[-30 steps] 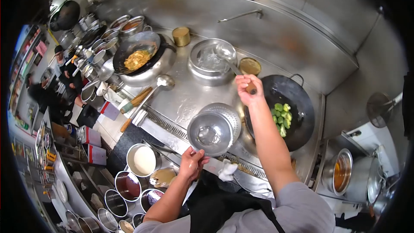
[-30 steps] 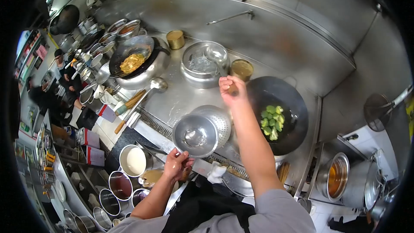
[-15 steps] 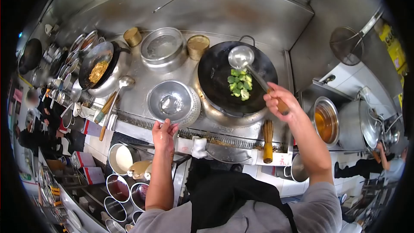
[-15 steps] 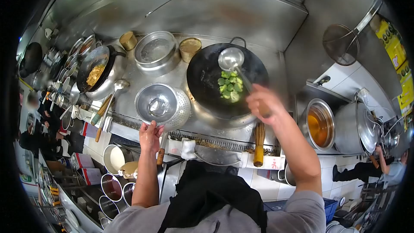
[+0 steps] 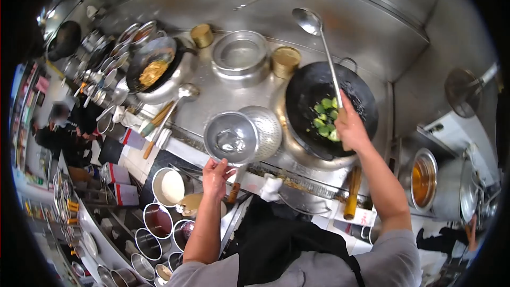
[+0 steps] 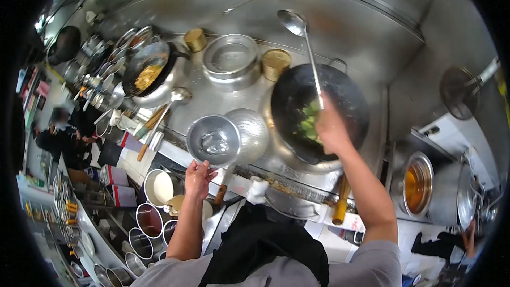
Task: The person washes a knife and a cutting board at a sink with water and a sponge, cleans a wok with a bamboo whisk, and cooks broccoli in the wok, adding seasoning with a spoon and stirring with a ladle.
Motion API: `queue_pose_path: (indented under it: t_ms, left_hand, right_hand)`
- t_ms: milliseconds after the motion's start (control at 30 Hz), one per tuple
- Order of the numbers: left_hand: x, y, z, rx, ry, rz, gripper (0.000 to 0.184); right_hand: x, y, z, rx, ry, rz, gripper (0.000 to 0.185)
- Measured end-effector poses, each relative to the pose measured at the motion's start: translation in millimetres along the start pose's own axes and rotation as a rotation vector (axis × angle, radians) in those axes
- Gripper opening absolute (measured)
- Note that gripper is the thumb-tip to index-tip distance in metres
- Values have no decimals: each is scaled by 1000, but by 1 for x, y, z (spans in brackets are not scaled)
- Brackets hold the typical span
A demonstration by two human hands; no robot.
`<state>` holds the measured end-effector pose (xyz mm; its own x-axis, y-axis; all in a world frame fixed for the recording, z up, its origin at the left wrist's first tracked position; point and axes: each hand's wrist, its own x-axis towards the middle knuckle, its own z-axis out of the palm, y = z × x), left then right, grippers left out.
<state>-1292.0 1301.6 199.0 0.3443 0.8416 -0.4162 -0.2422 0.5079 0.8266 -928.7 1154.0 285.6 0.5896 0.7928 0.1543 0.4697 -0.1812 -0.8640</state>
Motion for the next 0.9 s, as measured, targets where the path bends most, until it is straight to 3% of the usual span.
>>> queue_pose_path:
  t_ms: [67, 200, 267, 400, 467, 500, 533, 600, 633, 733, 900]
  left_hand:
    - [-1, 10, -12, 14, -2, -12, 6]
    - [-6, 24, -36, 76, 28, -43, 10]
    - [-10, 28, -47, 60, 18, -40, 11]
    - [-20, 32, -61, 77, 35, -38, 11]
    - [-24, 31, -62, 64, 51, -66, 15]
    - [-25, 30, -63, 60, 47, -82, 15]
    - [-25, 29, -61, 55, 48, -83, 15]
    - [-25, 26, -55, 46, 14, -112, 11]
    - [-24, 25, -50, 44, 10, -112, 11]
    - [-18, 25, -37, 19, -51, -132, 12]
    - [0, 9, -17, 28, -34, -71, 9]
  right_hand:
    - [38, -7, 52, 142, -150, 163, 82]
    - [130, 28, 172, -205, -184, 62, 82]
    - [158, 24, 226, -274, -233, 154, 82]
    - [207, 37, 311, -306, -115, 154, 82]
    - [225, 2, 316, 563, -195, 583, 65]
    - [242, 3, 314, 877, -348, 639, 32]
    - [246, -3, 308, 873, -350, 639, 32]
    - [248, -16, 288, 1801, -359, 858, 13]
    - [237, -22, 280, 1887, -367, 758, 10]
    - [212, -32, 247, 2052, -460, 798, 8]
    - [140, -47, 154, 2095, -553, 627, 10]
